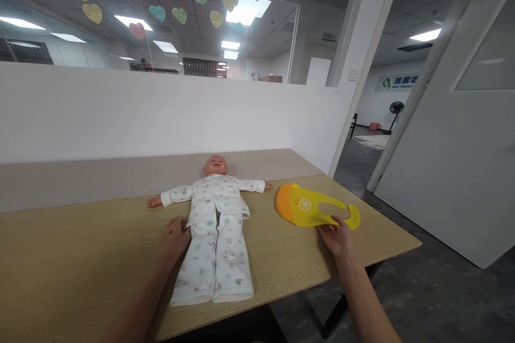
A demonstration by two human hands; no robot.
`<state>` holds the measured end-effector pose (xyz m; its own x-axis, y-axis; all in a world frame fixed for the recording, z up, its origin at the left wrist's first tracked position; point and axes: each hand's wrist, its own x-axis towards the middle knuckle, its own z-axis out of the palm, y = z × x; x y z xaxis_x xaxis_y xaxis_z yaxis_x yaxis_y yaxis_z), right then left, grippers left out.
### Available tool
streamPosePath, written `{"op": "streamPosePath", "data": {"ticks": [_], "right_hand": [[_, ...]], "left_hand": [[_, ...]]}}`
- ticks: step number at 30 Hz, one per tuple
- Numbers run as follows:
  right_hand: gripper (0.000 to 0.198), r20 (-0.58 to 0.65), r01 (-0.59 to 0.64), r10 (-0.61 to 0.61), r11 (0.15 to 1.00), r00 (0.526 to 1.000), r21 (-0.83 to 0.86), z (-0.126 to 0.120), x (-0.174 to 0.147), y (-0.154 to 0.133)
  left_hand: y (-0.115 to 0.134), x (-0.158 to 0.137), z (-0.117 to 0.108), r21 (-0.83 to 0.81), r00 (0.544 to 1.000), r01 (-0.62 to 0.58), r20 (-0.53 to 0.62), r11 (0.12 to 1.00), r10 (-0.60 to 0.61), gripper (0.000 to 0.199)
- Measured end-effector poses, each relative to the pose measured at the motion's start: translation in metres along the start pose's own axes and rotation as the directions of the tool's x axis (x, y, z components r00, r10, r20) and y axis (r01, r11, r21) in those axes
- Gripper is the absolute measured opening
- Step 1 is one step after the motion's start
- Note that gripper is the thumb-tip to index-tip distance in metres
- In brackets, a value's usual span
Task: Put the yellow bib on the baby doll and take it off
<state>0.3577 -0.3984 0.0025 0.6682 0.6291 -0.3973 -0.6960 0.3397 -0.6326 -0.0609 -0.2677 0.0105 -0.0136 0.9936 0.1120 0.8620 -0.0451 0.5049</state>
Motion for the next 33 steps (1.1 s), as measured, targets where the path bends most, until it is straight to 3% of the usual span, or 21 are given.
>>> {"op": "streamPosePath", "data": {"ticks": [8,11,14,16,19,23,25,27,29,31,33], "right_hand": [[0.016,0.087,0.06,-0.071,0.991,0.994,0.122,0.041,0.013,0.026],[0.017,0.081,0.079,-0.086,0.993,0.993,0.086,0.052,0.015,0.028],[0.014,0.054,0.122,-0.124,0.992,0.991,0.044,0.066,0.005,0.025],[0.013,0.12,0.134,-0.135,0.991,0.984,0.013,0.078,-0.012,0.02],[0.024,0.343,0.094,-0.052,0.99,0.938,-0.107,0.097,-0.055,0.008],[0.049,0.528,0.013,0.18,0.94,0.83,-0.341,0.115,-0.124,-0.007],[0.055,0.59,0.013,0.244,0.918,0.77,-0.396,0.121,-0.153,-0.01],[0.055,0.633,0.043,0.272,0.899,0.724,-0.435,0.125,-0.174,-0.01],[0.051,0.664,0.077,0.286,0.884,0.691,-0.462,0.128,-0.186,-0.007],[0.047,0.688,0.113,0.292,0.871,0.664,-0.478,0.133,-0.191,-0.004],[0.043,0.732,0.163,0.282,0.866,0.62,-0.472,0.141,-0.19,-0.002]], "left_hand": [[0.001,-0.001,0.0,-0.064,1.0,0.007,0.008,0.998,-0.007,0.019],[-0.003,0.0,0.003,-0.185,0.999,-0.024,-0.028,0.982,0.019,0.018],[-0.01,-0.004,0.002,-0.373,0.988,-0.107,-0.144,0.922,0.056,0.027],[-0.012,-0.011,-0.003,-0.478,0.967,-0.159,-0.253,0.864,0.038,0.033],[0.0,-0.028,-0.017,-0.59,0.944,-0.181,-0.329,0.787,-0.029,0.035],[0.04,-0.048,-0.039,-0.71,0.985,-0.171,-0.133,0.684,0.109,0.043],[0.057,-0.059,-0.049,-0.807,0.981,-0.093,0.027,0.583,0.193,0.048],[0.062,-0.068,-0.058,-0.877,0.927,0.11,0.261,0.468,0.27,0.048],[0.055,-0.075,-0.066,-0.875,0.853,0.299,0.424,0.38,0.304,0.043],[0.041,-0.075,-0.074,-0.874,0.843,0.363,0.455,0.322,0.285,0.038],[0.029,-0.068,-0.082,-0.896,0.876,0.342,0.413,0.284,0.248,0.037]]}}
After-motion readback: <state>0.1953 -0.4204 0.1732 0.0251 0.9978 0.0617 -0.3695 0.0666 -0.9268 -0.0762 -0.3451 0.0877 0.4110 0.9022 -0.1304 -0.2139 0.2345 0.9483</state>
